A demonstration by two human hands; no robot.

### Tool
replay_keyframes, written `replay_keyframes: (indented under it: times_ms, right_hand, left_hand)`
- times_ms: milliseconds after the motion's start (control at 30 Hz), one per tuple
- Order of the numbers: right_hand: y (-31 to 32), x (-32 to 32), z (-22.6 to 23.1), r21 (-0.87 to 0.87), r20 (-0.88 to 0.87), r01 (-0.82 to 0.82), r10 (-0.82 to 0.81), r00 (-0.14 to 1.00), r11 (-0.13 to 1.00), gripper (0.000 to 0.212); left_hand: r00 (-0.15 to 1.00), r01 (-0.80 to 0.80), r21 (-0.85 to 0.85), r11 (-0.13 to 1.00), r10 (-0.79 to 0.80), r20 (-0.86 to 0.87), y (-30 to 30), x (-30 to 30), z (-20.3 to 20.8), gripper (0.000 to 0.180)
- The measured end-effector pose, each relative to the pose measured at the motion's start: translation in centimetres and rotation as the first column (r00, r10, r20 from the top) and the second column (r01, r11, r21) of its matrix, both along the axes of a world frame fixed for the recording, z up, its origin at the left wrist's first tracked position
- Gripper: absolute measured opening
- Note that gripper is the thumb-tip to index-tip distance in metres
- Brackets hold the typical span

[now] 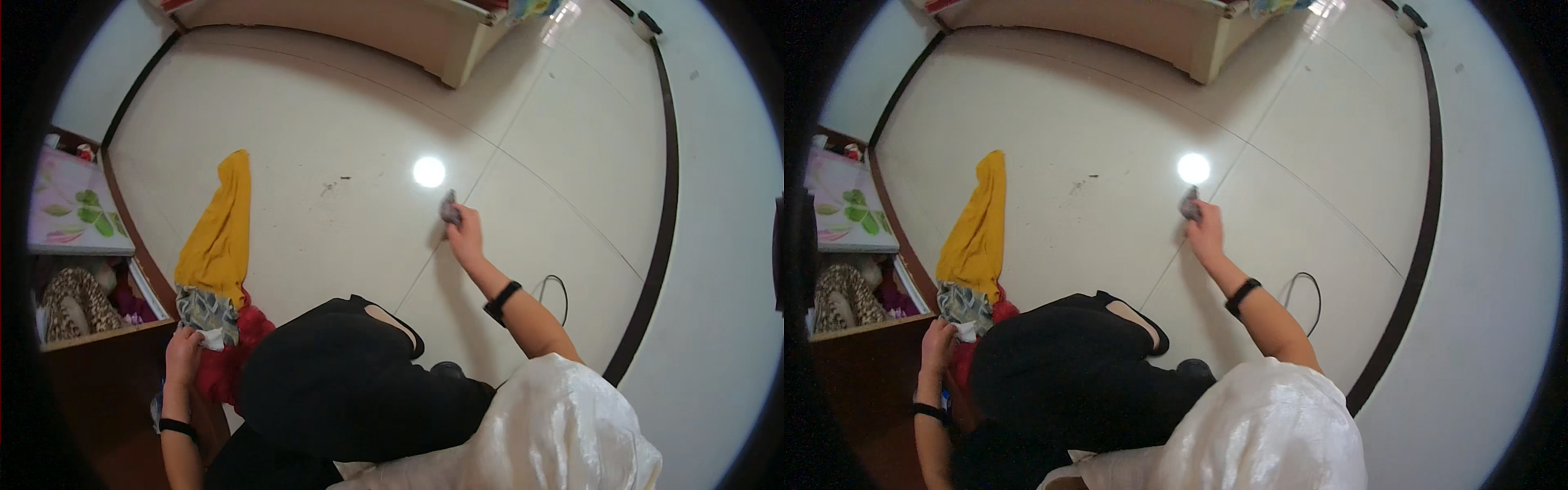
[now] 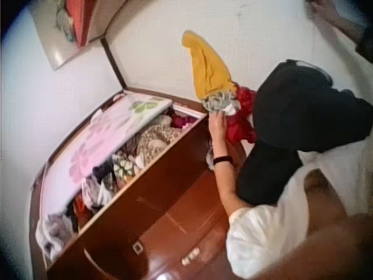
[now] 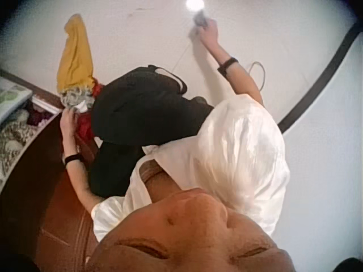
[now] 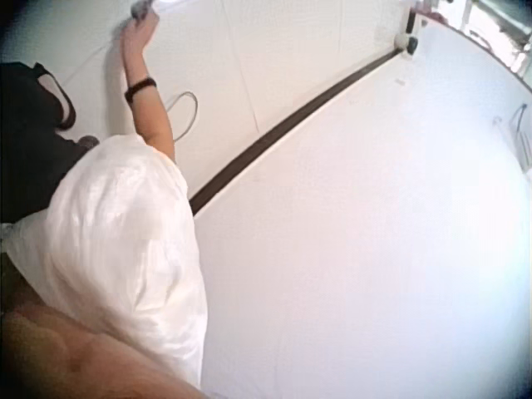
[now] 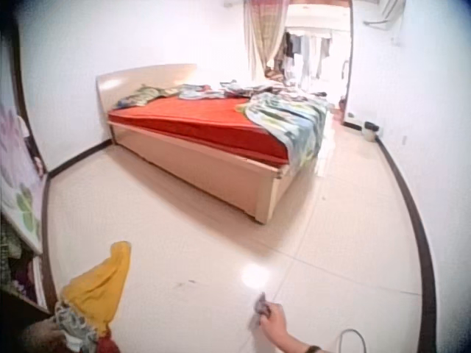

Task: The person wipes the floor by hand using a cloth, picks up scattered clothes, and continues wiping the tiles around a piece of furniture.

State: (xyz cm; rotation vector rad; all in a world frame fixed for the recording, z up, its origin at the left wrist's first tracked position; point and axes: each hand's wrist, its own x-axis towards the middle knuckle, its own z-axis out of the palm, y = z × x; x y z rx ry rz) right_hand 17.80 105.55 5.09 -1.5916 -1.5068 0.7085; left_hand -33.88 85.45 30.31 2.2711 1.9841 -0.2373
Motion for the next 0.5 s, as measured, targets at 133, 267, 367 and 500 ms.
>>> replay_keyframes:
  times_ms: [133,267,367,500]
  right_hand:
    - [-6.0,10.2,-3.5,-0.339,0.089,0.389,-0.383,0.92,0.856,0.043]
    - [-6.9,13.7,-3.8,-0.37,0.45,0.753,-0.604,0.657,0.544,0.032]
    - [-3.0,11.2,-7.4,-0.352,0.338,0.82,-0.755,0.561,0.452,0.02]
    - [7.8,-3.8,-9.6,-0.211,-0.625,0.715,-0.654,0.426,0.667,0.025]
  left_hand:
    - [0.996,0.068,0.031,0.997,-0.07,0.057,2.4,0.1,-2.4,0.014]
    - [0.987,0.041,0.023,0.999,-0.045,0.154,2.5,1.7,-3.6,0.017]
    - [0.985,-0.032,-0.005,0.999,0.033,0.168,0.6,0.5,-4.0,0.02]
    - [0.982,-0.081,-0.076,0.994,0.093,0.163,-0.7,0.6,-4.9,0.02]
